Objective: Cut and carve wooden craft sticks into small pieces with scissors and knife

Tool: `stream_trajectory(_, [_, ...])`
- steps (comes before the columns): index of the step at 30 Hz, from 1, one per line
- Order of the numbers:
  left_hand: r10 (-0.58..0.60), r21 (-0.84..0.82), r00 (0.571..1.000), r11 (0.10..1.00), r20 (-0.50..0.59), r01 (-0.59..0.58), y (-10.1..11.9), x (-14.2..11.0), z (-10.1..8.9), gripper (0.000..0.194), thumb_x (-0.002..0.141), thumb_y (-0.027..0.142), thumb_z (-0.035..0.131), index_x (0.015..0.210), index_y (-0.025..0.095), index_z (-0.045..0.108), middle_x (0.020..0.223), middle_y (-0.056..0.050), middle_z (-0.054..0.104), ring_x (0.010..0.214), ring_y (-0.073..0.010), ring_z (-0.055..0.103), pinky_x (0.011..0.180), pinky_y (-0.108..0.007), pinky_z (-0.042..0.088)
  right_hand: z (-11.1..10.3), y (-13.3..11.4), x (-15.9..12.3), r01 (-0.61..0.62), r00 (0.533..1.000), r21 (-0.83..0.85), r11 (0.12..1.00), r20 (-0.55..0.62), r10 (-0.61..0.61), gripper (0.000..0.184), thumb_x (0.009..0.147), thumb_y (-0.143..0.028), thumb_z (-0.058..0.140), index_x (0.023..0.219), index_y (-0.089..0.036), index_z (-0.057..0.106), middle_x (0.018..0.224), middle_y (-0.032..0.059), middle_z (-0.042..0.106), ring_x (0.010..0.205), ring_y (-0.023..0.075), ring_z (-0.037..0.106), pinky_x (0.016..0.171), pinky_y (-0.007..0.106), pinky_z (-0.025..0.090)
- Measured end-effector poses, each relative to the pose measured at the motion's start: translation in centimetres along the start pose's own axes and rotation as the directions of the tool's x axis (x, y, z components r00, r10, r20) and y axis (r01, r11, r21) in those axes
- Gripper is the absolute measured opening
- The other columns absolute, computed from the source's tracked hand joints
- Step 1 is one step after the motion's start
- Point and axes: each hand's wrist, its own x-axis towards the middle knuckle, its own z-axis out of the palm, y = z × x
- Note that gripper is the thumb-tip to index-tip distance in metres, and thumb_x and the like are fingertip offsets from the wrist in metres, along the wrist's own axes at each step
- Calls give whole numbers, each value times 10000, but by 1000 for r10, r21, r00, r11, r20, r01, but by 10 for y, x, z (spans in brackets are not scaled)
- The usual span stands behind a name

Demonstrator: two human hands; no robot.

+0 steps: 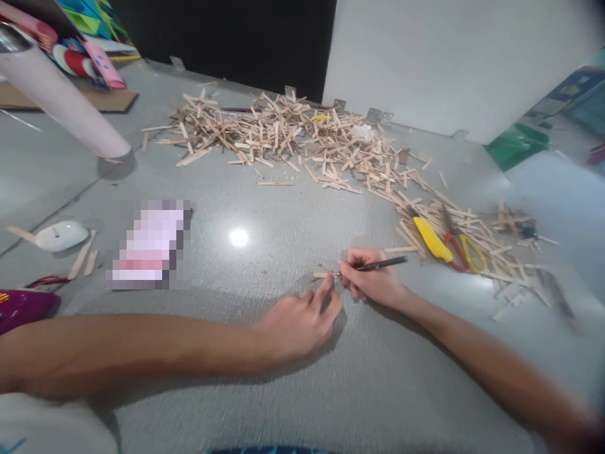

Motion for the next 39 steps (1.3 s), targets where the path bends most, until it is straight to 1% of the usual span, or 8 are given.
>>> stream_trajectory(8, [-3,-44,999,999,41,5,0,-1,1,413,1017,198,511,1357,-12,619,1454,-391,647,763,-301,806,503,-355,568,1,1,1,12,1000,-3,1000,-15,-12,445,984,-454,742,636,-222,590,425,-36,606,293,77,452,319,185,317])
stream_trajectory(15, [14,-3,999,1000,45,-13,0,1,-2,395,1013,198,503,1322,-9,637,1419,-378,680,760,-291,805,476,-335,567,0,2,-1,30,1000,-17,999,-9,-30,431,1003,-417,708,638,-225,582,426,-37,606,292,80,460,327,189,322])
stream_trajectory(19, [14,17,999,1000,33,-14,-1,1,-1,396,1001,203,511,1312,-4,640,1408,-370,691,721,-274,794,468,-331,564,0,2,0,40,999,-19,999,-4,-40,435,1007,-403,700,631,-224,575,426,-37,600,298,80,462,335,191,319])
stream_trajectory(21, [14,15,999,1000,33,-14,-1,0,-1,394,1003,208,515,1313,-1,640,1404,-367,695,735,-276,798,466,-326,558,0,2,0,40,999,-22,999,-5,-40,436,1005,-404,703,629,-223,575,425,-36,599,301,80,463,339,192,320])
stream_trajectory(28, [6,-19,999,1000,41,-6,0,-2,1,392,1014,188,500,1331,-6,624,1416,-380,676,750,-294,798,490,-349,566,1,1,0,49,999,-23,999,-6,-49,435,1005,-405,693,627,-227,568,419,-36,591,304,78,450,343,196,309])
stream_trajectory(34, [-23,-116,998,993,53,29,0,-5,4,431,1045,225,545,1413,5,591,1485,-377,628,834,-293,808,593,-352,601,1,-1,0,58,998,-33,998,-7,-59,453,991,-431,714,618,-232,554,421,-40,582,310,81,454,351,206,318])
stream_trajectory(37, [-21,-107,999,994,49,27,0,-4,4,431,1038,213,540,1410,4,599,1489,-377,627,843,-300,809,585,-352,594,1,-1,1,64,998,-41,997,-2,-65,461,990,-435,717,610,-231,554,422,-38,579,318,82,459,359,208,321])
stream_trajectory(39, [-12,-83,999,996,50,16,0,-3,3,425,1030,208,535,1392,-2,612,1484,-382,629,821,-305,808,549,-353,580,1,-1,1,68,998,-45,997,-1,-68,460,989,-429,717,607,-229,556,424,-37,579,323,81,461,364,208,320])
